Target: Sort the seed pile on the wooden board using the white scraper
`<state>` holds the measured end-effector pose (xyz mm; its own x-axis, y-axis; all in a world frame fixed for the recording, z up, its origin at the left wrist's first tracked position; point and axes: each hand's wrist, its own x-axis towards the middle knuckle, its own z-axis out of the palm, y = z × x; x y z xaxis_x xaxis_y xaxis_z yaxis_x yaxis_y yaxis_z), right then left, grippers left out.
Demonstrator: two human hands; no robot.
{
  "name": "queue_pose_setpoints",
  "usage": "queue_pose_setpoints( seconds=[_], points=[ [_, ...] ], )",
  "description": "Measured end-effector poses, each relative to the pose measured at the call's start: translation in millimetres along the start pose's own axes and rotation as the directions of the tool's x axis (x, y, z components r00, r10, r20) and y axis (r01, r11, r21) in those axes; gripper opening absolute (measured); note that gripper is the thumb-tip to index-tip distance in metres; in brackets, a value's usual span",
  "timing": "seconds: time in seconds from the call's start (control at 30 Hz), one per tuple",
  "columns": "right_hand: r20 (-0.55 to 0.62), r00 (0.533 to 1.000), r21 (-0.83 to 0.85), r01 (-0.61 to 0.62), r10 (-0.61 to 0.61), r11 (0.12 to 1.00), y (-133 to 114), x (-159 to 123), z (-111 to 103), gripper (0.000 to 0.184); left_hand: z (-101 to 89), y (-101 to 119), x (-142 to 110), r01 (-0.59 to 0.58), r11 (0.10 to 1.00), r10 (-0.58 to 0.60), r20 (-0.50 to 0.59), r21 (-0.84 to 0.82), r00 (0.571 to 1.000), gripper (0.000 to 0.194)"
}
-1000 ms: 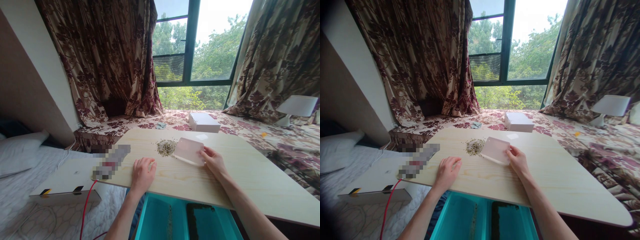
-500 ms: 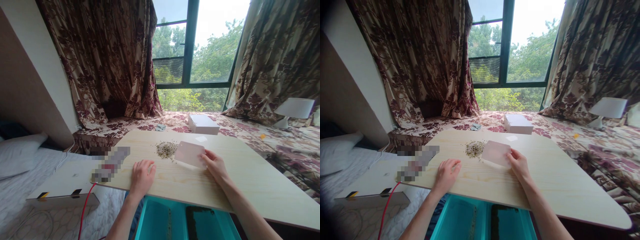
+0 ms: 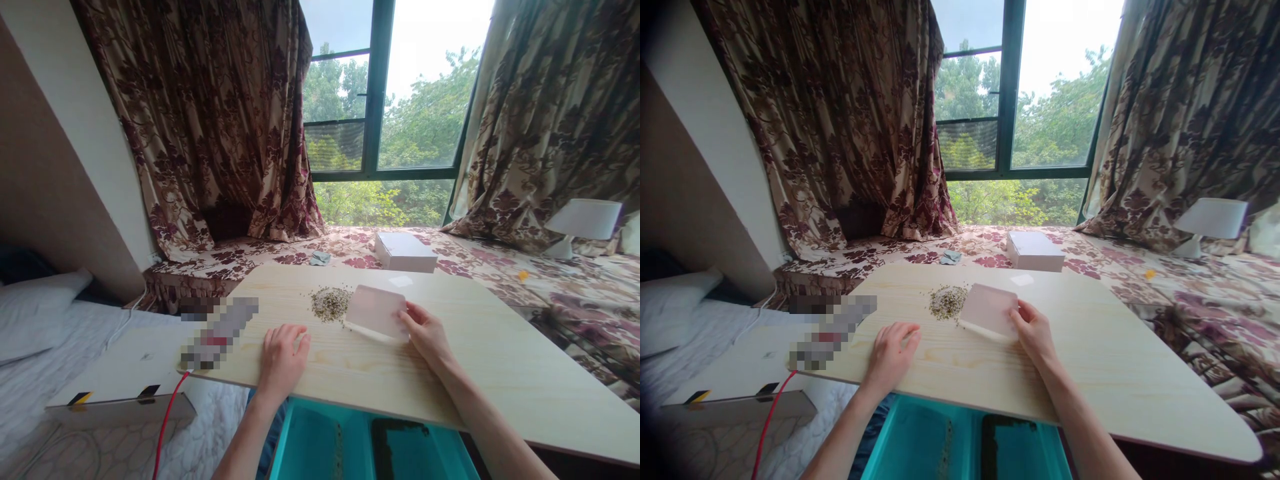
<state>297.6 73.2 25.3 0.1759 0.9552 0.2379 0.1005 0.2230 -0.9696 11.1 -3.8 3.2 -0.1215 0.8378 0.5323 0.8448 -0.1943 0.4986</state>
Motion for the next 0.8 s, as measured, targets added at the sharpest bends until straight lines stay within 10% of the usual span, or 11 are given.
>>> queue_pose_setpoints(
  seconds=[0.8],
  points=[
    [0.009, 1.000, 0.019, 0.005, -0.005, 1.000, -4.4, -4.6, 0.2, 0.042, -2.3, 1.1, -0.2, 0.002, 1.000, -0.002, -0.002, -0.004, 1.000, 0.021]
  ],
)
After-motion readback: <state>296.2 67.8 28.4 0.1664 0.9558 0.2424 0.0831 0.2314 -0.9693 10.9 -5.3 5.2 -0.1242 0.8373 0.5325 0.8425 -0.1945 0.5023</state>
